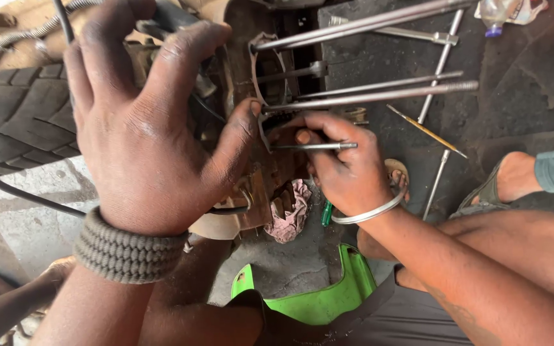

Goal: Dismantling and repairing internal components of a motorcycle engine, focusing on the timing chain and gaskets.

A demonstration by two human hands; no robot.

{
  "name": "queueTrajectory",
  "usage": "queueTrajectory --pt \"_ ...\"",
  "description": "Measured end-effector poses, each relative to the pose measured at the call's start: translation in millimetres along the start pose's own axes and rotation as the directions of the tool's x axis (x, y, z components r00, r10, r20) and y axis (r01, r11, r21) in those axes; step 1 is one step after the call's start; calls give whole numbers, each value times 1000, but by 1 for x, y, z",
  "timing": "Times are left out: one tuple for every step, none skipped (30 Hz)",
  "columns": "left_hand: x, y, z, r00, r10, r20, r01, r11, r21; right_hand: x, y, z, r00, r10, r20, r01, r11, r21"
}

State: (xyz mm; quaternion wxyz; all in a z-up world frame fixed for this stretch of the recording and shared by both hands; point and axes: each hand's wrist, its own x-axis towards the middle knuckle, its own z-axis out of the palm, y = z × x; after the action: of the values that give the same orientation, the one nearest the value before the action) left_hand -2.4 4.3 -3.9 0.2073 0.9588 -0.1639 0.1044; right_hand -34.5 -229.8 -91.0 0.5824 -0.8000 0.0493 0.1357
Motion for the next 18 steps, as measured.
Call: queueTrajectory --pt "-1 0 0 1000 11 13 -11 1000 16 -2 3 0 993 -121 13 121 993 1" --pt "-1 0 -1 999 25 22 -26 999 36 -2 5 0 969 -244 26 244 970 6" --pt "0 -1 -1 999 27 23 -28 999 35 -1 2 0 970 -244 23 243 970 7" --pt "2 -1 -1 999 42 15 -42 998 41 1 0 0 997 -80 6 80 996 43" --pt "3 -2 -1 998 56 8 -57 997 47 4 -3 0 996 87 -2 -86 993 82" --pt "2 -2 0 999 52 11 -52 998 47 1 -3 -1 996 91 2 -91 992 82" --pt "1 -2 1 999 49 13 -50 997 52 -2 -3 -2 1000 12 19 -13 998 58" --pt "-1 -3 1 999 50 15 -50 997 59 -6 -3 -2 997 -67 37 66 997 38" --pt "-2 -2 0 999 48 19 -49 997 60 -6 -6 -1 997 -64 39 63 997 40" --pt "-1 -1 0 999 36 23 -37 998 59 -5 -9 -1 995 88 46 -92 990 108" --pt "0 -1 0 999 24 28 -26 998 58 -3 -11 -1 969 237 65 -245 954 173" --pt "-1 -1 0 999 22 29 -23 998 59 -5 -11 -1 969 238 68 -247 954 172" --pt "-3 0 1 999 17 29 -19 998 57 -8 -10 0 950 300 90 -313 919 238" --pt "-3 0 1 1000 14 27 -16 998 57 -10 -10 1 927 358 115 -375 876 302" --pt "-3 -1 1 1000 13 27 -14 998 59 -11 -9 1 927 357 117 -375 877 302" --pt "-4 -1 1 999 18 26 -20 998 60 -12 -8 0 918 371 137 -395 855 337" --pt "-4 -1 0 999 24 26 -25 998 62 -14 -7 0 910 385 157 -415 831 370" --pt "-3 -1 0 999 26 26 -27 998 61 -15 -8 0 910 384 155 -414 831 371"
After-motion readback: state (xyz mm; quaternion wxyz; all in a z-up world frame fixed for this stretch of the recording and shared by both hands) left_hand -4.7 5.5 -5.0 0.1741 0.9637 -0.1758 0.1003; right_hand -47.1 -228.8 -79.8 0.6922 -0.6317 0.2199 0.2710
